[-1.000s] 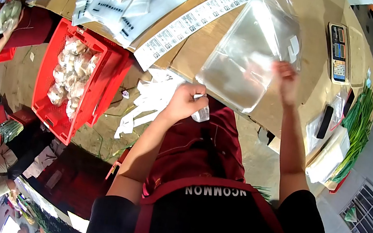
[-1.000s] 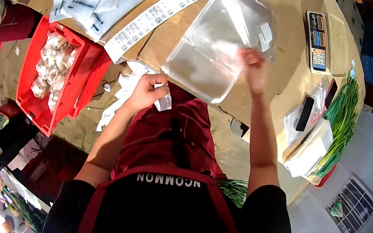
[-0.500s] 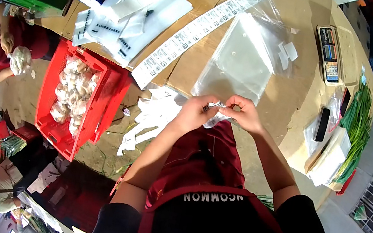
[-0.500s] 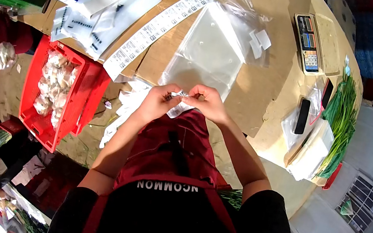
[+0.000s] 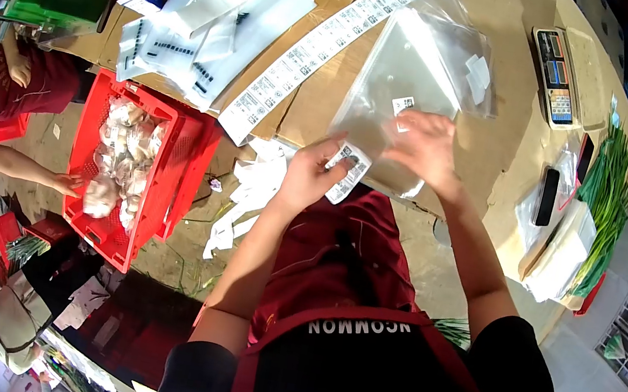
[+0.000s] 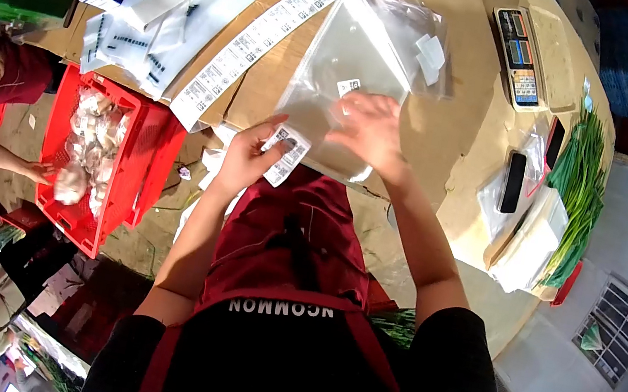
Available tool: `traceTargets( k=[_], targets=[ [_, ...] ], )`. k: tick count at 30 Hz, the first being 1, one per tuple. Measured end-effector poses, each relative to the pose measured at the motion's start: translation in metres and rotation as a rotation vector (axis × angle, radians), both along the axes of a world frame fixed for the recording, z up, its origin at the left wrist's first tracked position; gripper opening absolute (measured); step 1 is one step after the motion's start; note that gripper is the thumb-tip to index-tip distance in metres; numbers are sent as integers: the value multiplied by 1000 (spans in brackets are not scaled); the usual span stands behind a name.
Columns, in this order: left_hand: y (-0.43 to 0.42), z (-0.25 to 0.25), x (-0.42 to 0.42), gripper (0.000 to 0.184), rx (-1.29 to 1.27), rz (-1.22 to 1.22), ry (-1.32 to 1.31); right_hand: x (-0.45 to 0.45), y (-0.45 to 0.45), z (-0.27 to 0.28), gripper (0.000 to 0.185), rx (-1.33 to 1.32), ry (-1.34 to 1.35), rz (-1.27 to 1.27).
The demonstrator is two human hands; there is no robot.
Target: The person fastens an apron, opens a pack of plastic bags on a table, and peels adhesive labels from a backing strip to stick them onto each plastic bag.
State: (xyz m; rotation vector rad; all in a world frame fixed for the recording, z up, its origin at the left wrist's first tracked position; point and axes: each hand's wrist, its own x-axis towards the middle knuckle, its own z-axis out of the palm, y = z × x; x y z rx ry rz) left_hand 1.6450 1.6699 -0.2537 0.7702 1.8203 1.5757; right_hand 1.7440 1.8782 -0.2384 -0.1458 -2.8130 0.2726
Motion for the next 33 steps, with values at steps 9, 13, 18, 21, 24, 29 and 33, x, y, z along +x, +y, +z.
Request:
traceTargets(
  k=[9,13,18,21,24,29,33],
  targets=[
    [-1,4,8,12,-100,-95,-66,15,62,-35,6,-1244,195,-386],
    [-4,6,3,16,-103,-68,-94,15,108,19,15,-589,919,-557],
    [13,4,14,14,138,-120,-161,12,-15,39,15,-1109,-270,-69],
    [14,9,10,10,21,-167,-106,7,-26,22,10,-1266,-492,-55],
    [10,12,2,17,-172,-90,30,2,-31,13,8,-1426,-485,-180],
    [-15,-5,-7,23,-286,-63,302,-5,13,-18,21,-530,-178,-325],
    [-42,3,-5,20,-277,-3,86,0,8,-2,39,-100,-124,-269]
  ],
)
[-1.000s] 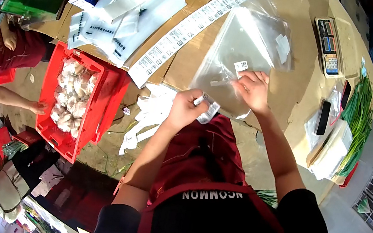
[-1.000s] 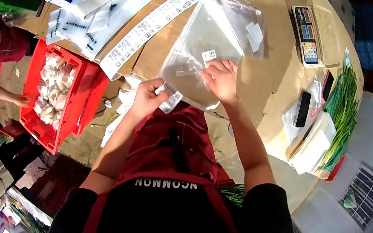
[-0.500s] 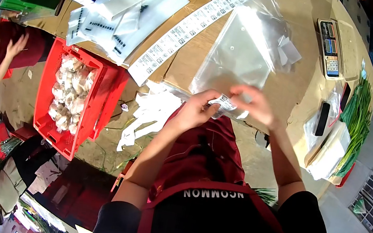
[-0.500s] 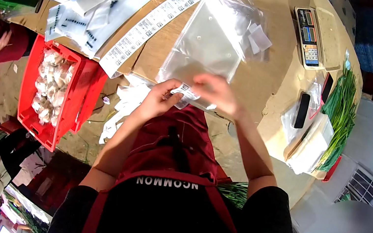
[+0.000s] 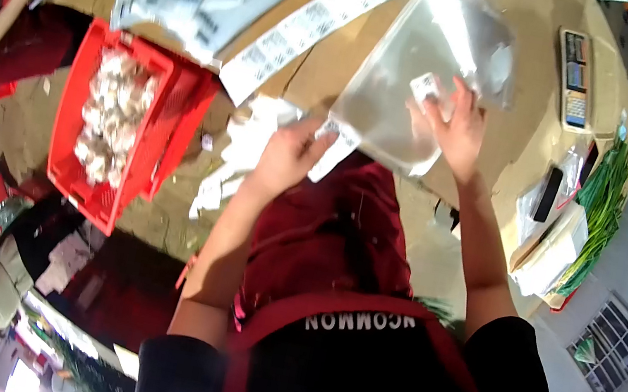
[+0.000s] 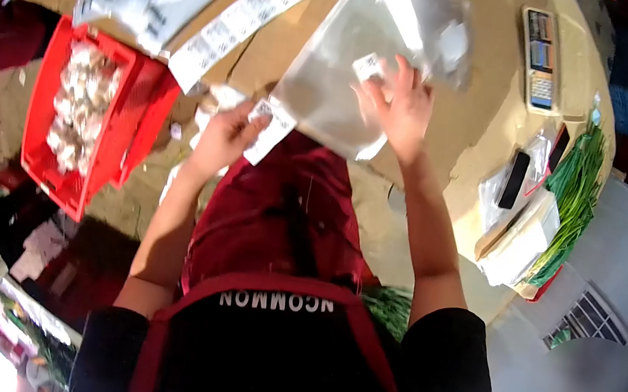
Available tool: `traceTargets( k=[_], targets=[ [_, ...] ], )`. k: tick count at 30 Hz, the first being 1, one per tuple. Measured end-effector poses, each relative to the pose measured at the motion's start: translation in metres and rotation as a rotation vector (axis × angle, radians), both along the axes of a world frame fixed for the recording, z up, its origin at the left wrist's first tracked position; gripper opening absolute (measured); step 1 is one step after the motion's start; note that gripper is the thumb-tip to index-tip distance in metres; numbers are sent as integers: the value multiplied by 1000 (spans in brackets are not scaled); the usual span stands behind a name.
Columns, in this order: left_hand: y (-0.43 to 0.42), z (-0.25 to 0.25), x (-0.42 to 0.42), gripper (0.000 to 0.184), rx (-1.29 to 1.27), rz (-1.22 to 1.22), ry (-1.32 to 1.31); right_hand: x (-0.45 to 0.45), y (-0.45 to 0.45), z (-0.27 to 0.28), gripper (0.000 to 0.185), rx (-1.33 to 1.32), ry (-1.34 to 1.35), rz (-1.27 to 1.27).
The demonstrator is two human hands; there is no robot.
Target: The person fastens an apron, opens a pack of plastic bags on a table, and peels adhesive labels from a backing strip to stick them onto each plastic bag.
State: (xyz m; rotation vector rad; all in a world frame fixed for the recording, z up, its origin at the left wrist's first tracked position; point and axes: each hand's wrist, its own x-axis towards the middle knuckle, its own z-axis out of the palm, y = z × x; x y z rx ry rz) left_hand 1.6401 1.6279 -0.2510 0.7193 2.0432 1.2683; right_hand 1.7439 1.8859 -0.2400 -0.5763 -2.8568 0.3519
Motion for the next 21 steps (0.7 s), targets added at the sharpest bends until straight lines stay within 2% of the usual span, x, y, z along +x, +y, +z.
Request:
traceTargets(
  k=[1,2,3,5,6,9,10,12,14,16,17,19,20,21],
  targets=[
    [-6,-3,1,18,44,26,-38,2,-8,2,39,-23,107,38],
    [-9,3,1,16,150,70,-114,5,-13,-1,31,15,116,191],
    [-14,19,-7,14,128,2,28,12,-18,-9,31,-19,95,193],
    [-16,13,-3,15,365,88,135,18,-13,-21,19,94,81,282],
    [-20,13,-3,15,351,93,134,18,-7,-26,12,105,29,238],
    [-27,22,-1,12,264,57,136,12,-5,-34,11,41,74,268],
    [-28,30,0,11,213,66,61,10,-2,-30,11,-91,51,290],
    [-33,38,1,10,160,63,-69,12,17,-22,15,-812,-54,-37],
    [-36,39,4,12,150,81,-86,7,67,-14,15,-559,512,-236],
    [-35,48,3,18,55,44,-71,31,147,0,15,-899,899,-735],
    [-33,48,5,18,79,34,-57,19,131,22,17,-694,1146,-811],
    [-29,31,13,22,93,65,-172,28,128,12,19,-200,1065,-573],
    [-25,20,18,26,154,41,-193,36,100,15,20,102,798,-277],
    [-17,23,21,27,199,3,-119,35,64,3,17,-500,808,-11]
  ],
)
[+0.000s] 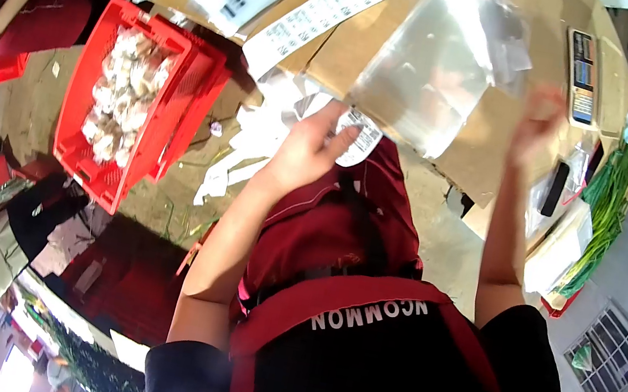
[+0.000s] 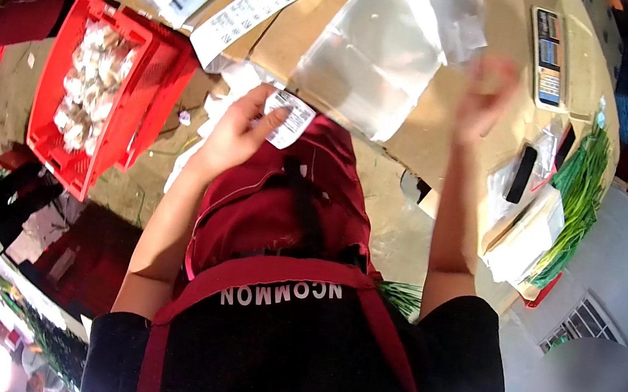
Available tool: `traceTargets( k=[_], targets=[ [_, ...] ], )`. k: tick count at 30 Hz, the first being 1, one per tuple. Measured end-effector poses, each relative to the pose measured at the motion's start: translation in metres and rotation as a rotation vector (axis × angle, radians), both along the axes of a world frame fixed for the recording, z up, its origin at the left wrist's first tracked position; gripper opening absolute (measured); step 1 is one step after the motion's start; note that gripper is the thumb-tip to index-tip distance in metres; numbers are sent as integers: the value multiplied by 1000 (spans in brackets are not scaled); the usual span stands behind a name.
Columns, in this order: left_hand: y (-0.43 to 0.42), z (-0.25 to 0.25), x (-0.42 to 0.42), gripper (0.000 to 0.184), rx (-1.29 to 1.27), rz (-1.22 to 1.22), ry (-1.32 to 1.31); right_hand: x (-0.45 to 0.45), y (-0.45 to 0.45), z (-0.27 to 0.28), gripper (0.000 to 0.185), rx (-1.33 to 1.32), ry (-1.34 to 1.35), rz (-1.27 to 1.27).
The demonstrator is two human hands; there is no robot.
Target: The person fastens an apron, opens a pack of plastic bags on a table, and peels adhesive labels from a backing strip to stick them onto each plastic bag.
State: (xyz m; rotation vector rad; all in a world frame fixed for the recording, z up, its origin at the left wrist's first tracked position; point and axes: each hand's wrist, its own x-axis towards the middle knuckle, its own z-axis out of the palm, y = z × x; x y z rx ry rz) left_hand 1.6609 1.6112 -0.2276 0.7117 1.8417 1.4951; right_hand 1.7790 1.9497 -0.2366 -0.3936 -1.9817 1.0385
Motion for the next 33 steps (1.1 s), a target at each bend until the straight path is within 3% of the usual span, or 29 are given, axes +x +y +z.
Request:
traceTargets(
  k=[1,2,3,4,7,10,13,14,16,20,22,23,25,26,28,29,30,32,33],
  targets=[
    [9,5,4,27,21,-39,25,-1,-37,-12,16,-508,71,307],
    [19,10,5,27,40,-79,52,-12,-90,21,15,-524,-518,290],
    [28,10,4,24,57,-161,138,-16,-116,21,16,-559,-644,516],
    [37,11,4,20,41,-228,38,-19,-126,12,15,-594,-717,581],
    [49,-4,1,16,-54,-175,126,-27,-121,4,15,-1022,-622,585],
    [51,-3,-3,16,-203,-129,140,-30,-109,12,16,-958,-752,568],
    [54,-3,-3,15,166,-122,64,-33,-117,12,15,-847,-757,619],
    [54,-8,-4,15,165,-117,69,-33,-118,13,15,-798,-821,679],
    [52,-14,-6,12,4,-201,71,-31,-118,8,12,-669,-774,697],
    [57,1,-11,22,-173,-62,211,-36,-110,1,10,-805,-761,498],
    [56,5,-23,25,-309,-141,206,-41,-88,-21,17,-806,-496,332],
    [52,2,-27,25,-324,-171,269,-44,-76,-31,17,-807,-496,337],
    [45,1,-30,26,-338,-204,335,-46,-57,-42,31,-37,-838,23],
    [42,4,-29,24,-316,-174,255,-43,-52,-42,31,-38,-833,20],
    [39,8,-30,23,-294,-127,177,-45,-44,-42,41,563,-819,-177],
    [36,9,-27,23,-163,-117,143,-48,-57,-14,48,260,-952,-150],
    [32,9,-25,22,-33,-109,109,-42,-63,-13,48,258,-957,-141],
    [29,-4,-22,21,69,-102,168,-35,-68,-12,40,719,-553,293],
    [29,-10,-19,22,41,-113,115,-29,-70,-22,34,627,-547,272]
  ],
)
